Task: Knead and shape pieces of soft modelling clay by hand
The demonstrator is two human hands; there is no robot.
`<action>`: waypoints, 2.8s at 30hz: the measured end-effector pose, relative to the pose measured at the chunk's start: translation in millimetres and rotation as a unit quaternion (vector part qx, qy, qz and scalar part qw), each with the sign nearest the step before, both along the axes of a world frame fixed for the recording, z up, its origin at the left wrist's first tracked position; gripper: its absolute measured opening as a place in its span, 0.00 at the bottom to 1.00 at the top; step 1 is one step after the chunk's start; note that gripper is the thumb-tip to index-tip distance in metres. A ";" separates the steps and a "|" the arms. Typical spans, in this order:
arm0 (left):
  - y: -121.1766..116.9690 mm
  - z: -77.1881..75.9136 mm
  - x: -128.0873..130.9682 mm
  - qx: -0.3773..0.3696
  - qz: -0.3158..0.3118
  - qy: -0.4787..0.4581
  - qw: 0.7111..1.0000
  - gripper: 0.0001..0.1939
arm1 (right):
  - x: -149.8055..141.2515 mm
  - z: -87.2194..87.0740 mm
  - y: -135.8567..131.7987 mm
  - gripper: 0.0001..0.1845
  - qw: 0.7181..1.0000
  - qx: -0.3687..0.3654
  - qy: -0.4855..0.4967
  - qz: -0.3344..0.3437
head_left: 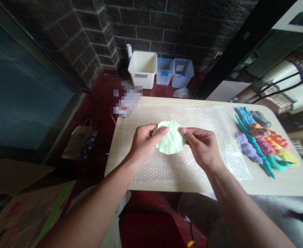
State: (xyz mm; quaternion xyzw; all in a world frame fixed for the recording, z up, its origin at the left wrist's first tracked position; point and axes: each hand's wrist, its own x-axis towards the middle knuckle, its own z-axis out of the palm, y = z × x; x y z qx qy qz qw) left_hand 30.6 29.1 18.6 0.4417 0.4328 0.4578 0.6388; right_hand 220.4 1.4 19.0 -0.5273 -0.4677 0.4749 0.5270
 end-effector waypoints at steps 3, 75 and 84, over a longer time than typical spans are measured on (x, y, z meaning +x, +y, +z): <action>0.0 -0.6 0.2 -0.003 -0.002 -0.010 1.000 0.17 | 0.3 -1.0 0.1 0.11 1.000 0.019 -0.014 -0.018; 3.2 18.8 1.9 -0.189 -0.027 -0.307 0.932 0.41 | -36.8 14.0 -27.8 0.38 0.837 0.305 -0.439 0.115; -30.7 12.8 29.7 -0.243 -0.115 -0.378 0.886 0.37 | -45.7 7.0 -30.7 0.40 0.844 0.259 -0.457 0.112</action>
